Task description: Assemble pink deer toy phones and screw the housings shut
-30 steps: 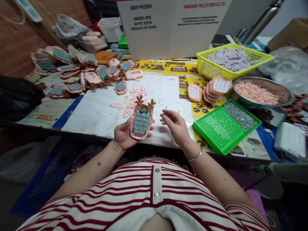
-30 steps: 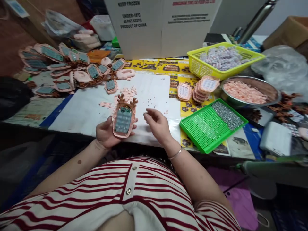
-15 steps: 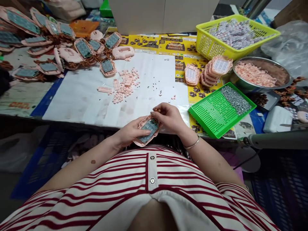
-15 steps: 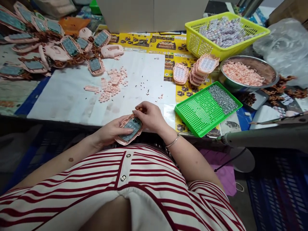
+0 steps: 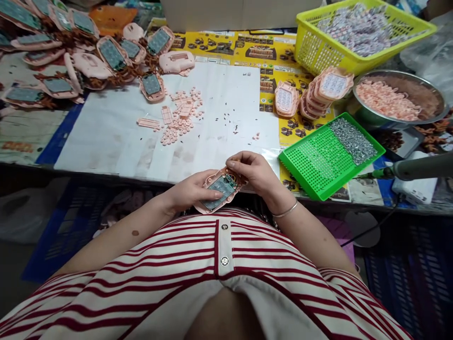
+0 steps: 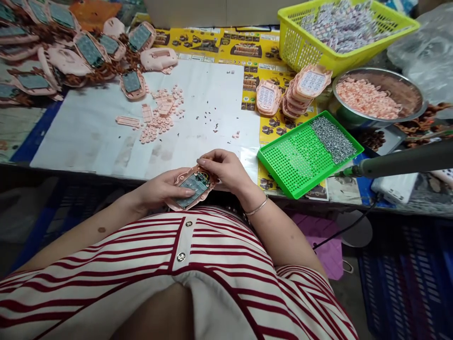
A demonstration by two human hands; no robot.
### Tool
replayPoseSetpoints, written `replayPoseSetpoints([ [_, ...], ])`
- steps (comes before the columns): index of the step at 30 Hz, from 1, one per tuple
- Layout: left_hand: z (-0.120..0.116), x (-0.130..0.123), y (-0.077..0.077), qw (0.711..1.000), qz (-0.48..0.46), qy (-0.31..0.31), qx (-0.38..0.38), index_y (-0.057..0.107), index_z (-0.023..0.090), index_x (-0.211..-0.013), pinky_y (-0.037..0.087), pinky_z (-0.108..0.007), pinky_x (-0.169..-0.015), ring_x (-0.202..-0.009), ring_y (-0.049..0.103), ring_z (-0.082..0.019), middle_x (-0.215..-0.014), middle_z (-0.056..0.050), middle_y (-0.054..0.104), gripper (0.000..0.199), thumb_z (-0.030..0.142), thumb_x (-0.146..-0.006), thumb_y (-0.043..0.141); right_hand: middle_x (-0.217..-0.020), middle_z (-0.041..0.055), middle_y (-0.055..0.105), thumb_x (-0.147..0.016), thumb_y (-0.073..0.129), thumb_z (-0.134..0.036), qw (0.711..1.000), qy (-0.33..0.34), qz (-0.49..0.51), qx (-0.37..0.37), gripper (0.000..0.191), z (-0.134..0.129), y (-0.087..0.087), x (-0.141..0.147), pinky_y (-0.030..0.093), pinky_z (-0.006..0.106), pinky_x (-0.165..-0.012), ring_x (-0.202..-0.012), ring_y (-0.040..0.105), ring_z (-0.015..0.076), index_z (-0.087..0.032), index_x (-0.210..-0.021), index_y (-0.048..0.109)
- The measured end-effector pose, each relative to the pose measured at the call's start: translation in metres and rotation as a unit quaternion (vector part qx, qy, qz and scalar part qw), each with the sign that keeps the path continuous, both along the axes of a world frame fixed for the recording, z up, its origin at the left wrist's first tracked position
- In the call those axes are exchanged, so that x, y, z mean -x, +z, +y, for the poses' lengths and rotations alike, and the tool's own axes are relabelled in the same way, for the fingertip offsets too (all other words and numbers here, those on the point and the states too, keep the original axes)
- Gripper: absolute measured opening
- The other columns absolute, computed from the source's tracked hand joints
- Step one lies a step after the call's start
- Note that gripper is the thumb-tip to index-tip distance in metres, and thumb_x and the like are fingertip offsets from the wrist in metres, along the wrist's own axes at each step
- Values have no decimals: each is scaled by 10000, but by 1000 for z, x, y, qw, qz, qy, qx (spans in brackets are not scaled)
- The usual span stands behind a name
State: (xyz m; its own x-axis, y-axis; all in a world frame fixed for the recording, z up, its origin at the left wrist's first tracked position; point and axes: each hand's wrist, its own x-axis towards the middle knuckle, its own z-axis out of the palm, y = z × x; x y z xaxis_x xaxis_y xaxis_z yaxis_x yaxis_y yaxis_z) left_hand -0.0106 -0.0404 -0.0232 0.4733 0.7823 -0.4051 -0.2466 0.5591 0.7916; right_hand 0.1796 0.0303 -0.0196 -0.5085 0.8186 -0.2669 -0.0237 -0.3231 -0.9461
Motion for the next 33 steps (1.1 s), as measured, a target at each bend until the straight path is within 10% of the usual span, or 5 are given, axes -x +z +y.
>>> replayPoseSetpoints([
  [13, 20, -4, 9, 987, -148, 63, 8, 725, 119, -1130, 629, -308, -652, -726, 739, -218, -910, -117, 774, 404, 110, -729, 774, -1051, 59, 711, -826, 719, -587, 979, -19, -102, -178, 493, 30, 34, -17, 550, 338, -818, -866, 657, 150, -189, -1110, 655],
  [17, 26, 3, 8, 976, -150, 155, 34, 723, 152, -1141, 665, -413, -731, -877, 770, -285, -1110, -131, 768, 417, 135, -725, 736, -951, 95, 699, -919, 646, -423, 845, -65, -390, -359, 293, 103, 56, -27, 506, 433, -926, -919, 638, 204, -144, -984, 708],
  [22, 28, 15, 5, 963, -160, 215, 40, 702, 185, -1227, 671, -450, -700, -938, 763, -323, -1249, -152, 735, 505, 171, -722, 700, -1061, 241, 687, -920, 596, -256, 656, -75, -664, -352, 332, 172, 38, -44, 481, 481, -919, -1013, 614, 295, -9, -1119, 693],
  [28, 39, 22, 3, 950, -191, 245, 18, 730, 107, -1136, 641, -321, -616, -808, 740, -238, -1218, -191, 745, 449, 162, -691, 698, -1104, 270, 694, -900, 445, -108, 567, -33, -716, -406, 374, 176, 31, -47, 443, 430, -801, -952, 574, 276, -9, -1169, 686],
  [33, 47, 20, 6, 946, -192, 259, 17, 709, 92, -1155, 625, -310, -603, -792, 729, -220, -1205, -189, 744, 451, 181, -715, 664, -1075, 250, 704, -944, 404, -128, 513, -28, -685, -517, 329, 121, 49, -16, 388, 437, -773, -951, 567, 302, -53, -1066, 700],
])
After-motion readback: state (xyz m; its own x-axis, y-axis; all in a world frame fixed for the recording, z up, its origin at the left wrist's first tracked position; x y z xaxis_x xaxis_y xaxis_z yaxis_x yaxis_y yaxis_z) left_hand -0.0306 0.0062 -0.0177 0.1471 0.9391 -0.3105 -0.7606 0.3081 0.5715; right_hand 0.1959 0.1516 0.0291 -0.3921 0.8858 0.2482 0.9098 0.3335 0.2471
